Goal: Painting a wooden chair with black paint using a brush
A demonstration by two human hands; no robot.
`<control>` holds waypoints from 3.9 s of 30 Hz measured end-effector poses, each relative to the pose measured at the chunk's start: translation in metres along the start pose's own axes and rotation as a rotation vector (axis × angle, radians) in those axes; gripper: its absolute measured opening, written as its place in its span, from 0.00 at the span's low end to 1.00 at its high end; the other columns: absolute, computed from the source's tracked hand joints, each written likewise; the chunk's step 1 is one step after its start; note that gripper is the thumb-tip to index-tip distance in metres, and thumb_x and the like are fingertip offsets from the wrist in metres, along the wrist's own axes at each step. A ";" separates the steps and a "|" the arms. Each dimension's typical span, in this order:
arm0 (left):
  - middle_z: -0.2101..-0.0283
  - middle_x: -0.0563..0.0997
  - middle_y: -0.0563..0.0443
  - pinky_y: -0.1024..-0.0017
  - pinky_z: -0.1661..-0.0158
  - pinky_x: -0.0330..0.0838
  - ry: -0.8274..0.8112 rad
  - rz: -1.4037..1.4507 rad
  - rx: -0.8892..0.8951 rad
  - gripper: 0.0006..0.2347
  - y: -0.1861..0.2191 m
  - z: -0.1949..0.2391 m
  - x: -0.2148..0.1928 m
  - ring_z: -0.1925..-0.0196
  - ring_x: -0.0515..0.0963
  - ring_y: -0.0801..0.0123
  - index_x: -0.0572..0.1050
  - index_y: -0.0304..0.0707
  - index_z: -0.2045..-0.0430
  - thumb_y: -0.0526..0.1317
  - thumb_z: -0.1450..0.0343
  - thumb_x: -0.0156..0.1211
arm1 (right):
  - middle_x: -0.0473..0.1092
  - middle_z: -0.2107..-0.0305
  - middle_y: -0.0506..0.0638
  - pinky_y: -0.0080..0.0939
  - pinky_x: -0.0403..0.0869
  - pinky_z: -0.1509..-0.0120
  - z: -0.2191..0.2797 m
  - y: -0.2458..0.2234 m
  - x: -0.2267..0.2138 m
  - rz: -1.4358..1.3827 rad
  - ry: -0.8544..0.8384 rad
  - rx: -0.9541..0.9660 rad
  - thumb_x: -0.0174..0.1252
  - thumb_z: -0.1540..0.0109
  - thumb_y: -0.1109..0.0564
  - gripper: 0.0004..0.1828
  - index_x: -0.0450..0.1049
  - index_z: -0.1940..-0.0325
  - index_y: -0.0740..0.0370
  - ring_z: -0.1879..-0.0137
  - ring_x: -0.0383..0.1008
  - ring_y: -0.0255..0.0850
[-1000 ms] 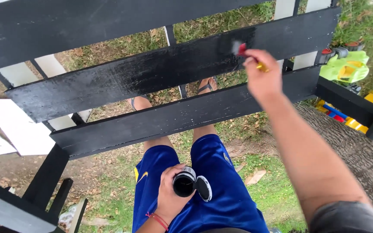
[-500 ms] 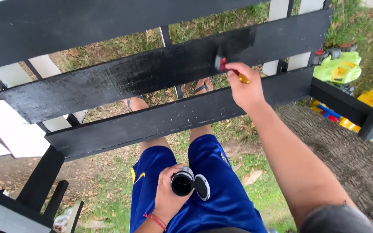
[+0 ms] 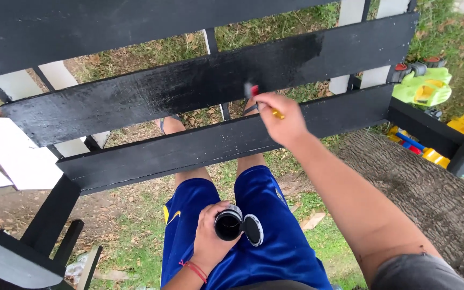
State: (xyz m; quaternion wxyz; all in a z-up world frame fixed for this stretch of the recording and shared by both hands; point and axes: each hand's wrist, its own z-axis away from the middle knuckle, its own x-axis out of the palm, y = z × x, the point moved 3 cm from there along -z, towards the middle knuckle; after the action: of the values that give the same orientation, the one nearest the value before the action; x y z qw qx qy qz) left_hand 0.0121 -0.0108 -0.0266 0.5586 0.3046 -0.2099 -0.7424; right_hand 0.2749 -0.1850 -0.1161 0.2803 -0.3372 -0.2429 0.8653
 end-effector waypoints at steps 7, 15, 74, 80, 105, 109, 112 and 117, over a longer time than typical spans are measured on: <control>0.49 0.80 0.53 0.66 0.42 0.71 0.024 -0.013 0.023 0.28 0.000 0.000 0.002 0.43 0.75 0.63 0.70 0.44 0.56 0.40 0.48 0.81 | 0.71 0.70 0.50 0.30 0.68 0.73 0.018 0.029 -0.011 -0.220 -0.001 0.088 0.47 0.32 0.63 0.11 0.75 0.51 0.59 0.72 0.65 0.33; 0.49 0.80 0.53 0.66 0.43 0.71 0.016 -0.008 0.038 0.30 0.001 0.001 0.003 0.44 0.75 0.62 0.70 0.45 0.55 0.40 0.48 0.81 | 0.71 0.73 0.44 0.34 0.64 0.71 0.012 0.032 -0.045 -0.151 0.207 0.421 0.49 0.34 0.57 0.10 0.78 0.57 0.52 0.73 0.63 0.32; 0.51 0.80 0.55 0.68 0.44 0.71 0.033 0.061 0.005 0.28 0.011 -0.001 -0.019 0.46 0.77 0.64 0.72 0.45 0.57 0.41 0.48 0.81 | 0.74 0.83 0.55 0.31 0.69 0.79 -0.025 -0.046 0.038 -0.613 0.501 0.215 0.52 0.42 0.66 0.03 0.70 0.65 0.63 0.79 0.74 0.37; 0.51 0.80 0.55 0.68 0.44 0.71 0.035 0.093 -0.014 0.28 0.005 -0.002 -0.021 0.46 0.77 0.64 0.72 0.45 0.56 0.40 0.49 0.81 | 0.74 0.85 0.52 0.29 0.65 0.81 -0.027 -0.025 -0.037 -0.616 0.961 0.405 0.46 0.37 0.65 0.06 0.68 0.64 0.61 0.82 0.72 0.35; 0.51 0.81 0.52 0.67 0.46 0.71 0.062 0.205 0.027 0.25 0.006 -0.001 -0.036 0.47 0.76 0.61 0.71 0.44 0.57 0.40 0.46 0.78 | 0.73 0.55 0.39 0.42 0.72 0.57 -0.022 -0.038 -0.036 0.349 0.187 0.477 0.56 0.34 0.56 0.11 0.74 0.50 0.39 0.56 0.73 0.41; 0.50 0.81 0.53 0.67 0.44 0.70 0.060 0.236 -0.003 0.24 0.002 -0.001 -0.039 0.47 0.76 0.61 0.72 0.42 0.57 0.39 0.45 0.77 | 0.72 0.57 0.58 0.53 0.69 0.54 -0.003 0.030 -0.073 0.514 0.186 0.002 0.51 0.26 0.62 0.06 0.73 0.51 0.65 0.54 0.72 0.55; 0.51 0.81 0.54 0.67 0.43 0.70 0.047 0.252 -0.009 0.23 0.001 0.004 -0.043 0.46 0.76 0.62 0.74 0.43 0.57 0.38 0.45 0.75 | 0.71 0.53 0.54 0.47 0.70 0.45 -0.003 0.012 -0.012 0.583 0.102 -0.156 0.56 0.35 0.67 0.13 0.75 0.47 0.59 0.50 0.72 0.51; 0.50 0.80 0.53 0.67 0.44 0.69 0.134 0.242 0.160 0.24 -0.003 0.006 -0.052 0.48 0.77 0.61 0.71 0.42 0.55 0.36 0.44 0.73 | 0.74 0.57 0.48 0.49 0.73 0.51 -0.012 -0.080 0.149 0.255 -0.167 -0.301 0.54 0.35 0.56 0.09 0.72 0.50 0.49 0.53 0.77 0.47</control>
State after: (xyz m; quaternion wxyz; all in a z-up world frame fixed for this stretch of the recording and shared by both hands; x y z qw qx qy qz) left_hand 0.0156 0.0392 -0.0124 0.6308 0.3696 -0.2657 -0.6284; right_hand 0.2178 -0.0278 -0.1416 0.0942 -0.3304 -0.3470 0.8727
